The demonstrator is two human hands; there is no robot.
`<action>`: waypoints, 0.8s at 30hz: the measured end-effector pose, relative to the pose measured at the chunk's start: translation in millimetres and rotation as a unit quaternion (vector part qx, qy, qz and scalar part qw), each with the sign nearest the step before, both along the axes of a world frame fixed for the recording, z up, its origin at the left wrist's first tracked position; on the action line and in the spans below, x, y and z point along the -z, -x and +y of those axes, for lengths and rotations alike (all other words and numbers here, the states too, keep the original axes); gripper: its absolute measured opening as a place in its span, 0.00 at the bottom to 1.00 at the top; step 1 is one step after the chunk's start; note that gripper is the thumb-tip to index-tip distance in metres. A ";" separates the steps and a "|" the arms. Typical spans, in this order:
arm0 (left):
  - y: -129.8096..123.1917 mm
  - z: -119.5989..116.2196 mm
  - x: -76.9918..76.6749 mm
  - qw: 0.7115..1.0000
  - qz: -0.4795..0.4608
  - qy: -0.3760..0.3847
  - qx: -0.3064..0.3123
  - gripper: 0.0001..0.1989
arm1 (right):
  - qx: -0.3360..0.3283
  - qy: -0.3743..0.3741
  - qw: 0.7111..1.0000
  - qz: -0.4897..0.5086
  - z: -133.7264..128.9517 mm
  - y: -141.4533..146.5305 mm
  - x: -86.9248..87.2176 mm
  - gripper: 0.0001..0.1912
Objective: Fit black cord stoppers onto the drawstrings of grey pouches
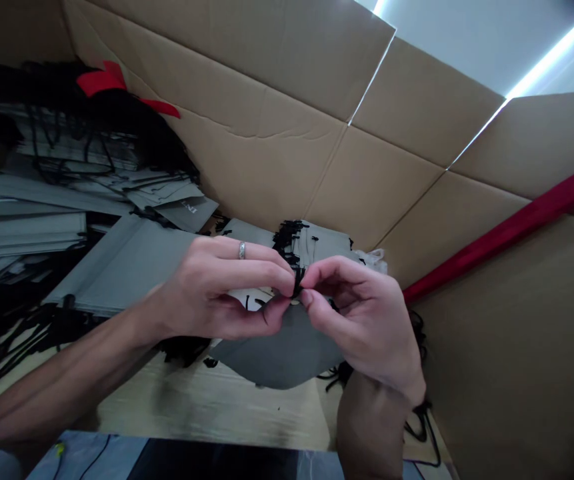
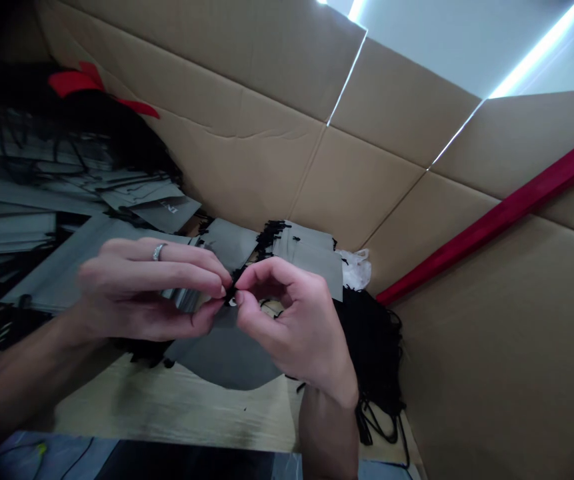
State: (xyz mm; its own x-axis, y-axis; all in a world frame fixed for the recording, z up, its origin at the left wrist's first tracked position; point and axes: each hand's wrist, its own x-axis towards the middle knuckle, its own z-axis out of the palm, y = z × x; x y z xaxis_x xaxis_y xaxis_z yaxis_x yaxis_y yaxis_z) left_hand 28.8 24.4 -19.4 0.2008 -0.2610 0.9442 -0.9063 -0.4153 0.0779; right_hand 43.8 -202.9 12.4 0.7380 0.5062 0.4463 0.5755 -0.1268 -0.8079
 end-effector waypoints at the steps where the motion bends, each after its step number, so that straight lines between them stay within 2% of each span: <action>1: 0.0 0.1 0.4 1.000 -0.001 -0.001 0.004 0.06 | -0.007 -0.003 1.000 0.023 0.3 -0.6 -0.8 0.06; 3: 1.3 0.4 1.3 1.000 -0.011 -0.011 -0.003 0.06 | -0.012 -0.008 0.999 0.044 0.5 -1.9 -1.6 0.05; 5: 4.5 1.0 2.3 0.998 -0.029 -0.033 -0.037 0.07 | 0.001 -0.008 1.000 0.019 0.4 -2.8 -1.2 0.05; 9: 11.7 4.1 3.6 0.990 -0.053 -0.081 -0.102 0.06 | 0.037 0.042 0.986 -0.156 -2.0 -0.5 1.1 0.07; 11: 13.0 5.7 2.9 0.988 -0.038 -0.102 -0.105 0.03 | 0.038 0.084 0.963 -0.253 -4.0 1.7 2.0 0.08; 13: 12.9 6.4 0.8 0.987 -0.015 -0.129 -0.095 0.06 | 0.040 0.123 0.942 -0.311 -6.0 3.3 2.4 0.08; 17: 12.1 6.2 -6.0 0.986 0.005 -0.159 -0.053 0.10 | 0.042 0.152 0.929 -0.334 -8.7 4.1 2.6 0.09; 20: 12.8 6.4 -8.4 0.986 0.009 -0.162 -0.030 0.09 | 0.030 0.142 0.935 -0.323 -9.0 2.9 2.2 0.09; 24: 12.7 7.0 -4.4 0.990 0.000 -0.138 -0.023 0.08 | 0.031 0.109 0.947 -0.300 -6.7 -0.7 1.4 0.09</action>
